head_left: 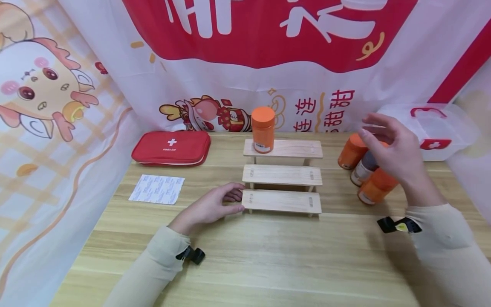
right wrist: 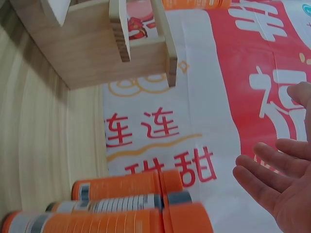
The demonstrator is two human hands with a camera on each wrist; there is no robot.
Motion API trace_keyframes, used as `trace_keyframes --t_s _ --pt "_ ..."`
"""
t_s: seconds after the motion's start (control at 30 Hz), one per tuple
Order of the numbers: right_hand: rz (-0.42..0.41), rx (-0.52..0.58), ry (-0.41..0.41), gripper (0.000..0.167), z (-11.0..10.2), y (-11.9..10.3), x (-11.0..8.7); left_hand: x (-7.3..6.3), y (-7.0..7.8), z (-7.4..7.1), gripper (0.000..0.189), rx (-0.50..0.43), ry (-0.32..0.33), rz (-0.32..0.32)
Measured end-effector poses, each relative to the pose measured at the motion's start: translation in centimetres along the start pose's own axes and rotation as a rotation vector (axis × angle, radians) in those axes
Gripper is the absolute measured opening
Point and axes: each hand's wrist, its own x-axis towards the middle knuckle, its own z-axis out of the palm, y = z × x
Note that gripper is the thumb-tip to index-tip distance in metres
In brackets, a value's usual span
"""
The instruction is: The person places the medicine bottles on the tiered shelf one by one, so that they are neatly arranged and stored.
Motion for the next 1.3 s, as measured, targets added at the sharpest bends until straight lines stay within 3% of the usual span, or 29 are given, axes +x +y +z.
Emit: trace_keyframes --t_s 0.6,0.97,1.3 --pt "0.033 0.059 0.077 0.057 -3.2 3.5 -2.1 -0.3 0.5 -0.3 0.06 0.006 0.002 -0.008" --pt "0.049 -0.07 0.162 0.058 -3.5 4.5 -3.7 -0.4 0.6 -0.2 0.059 0.001 0.005 -0.011" --pt "0.05 -0.126 0.134 0.061 -3.8 6.2 -5.8 -0.4 0.7 -0.1 0.058 0.007 0.004 -0.013"
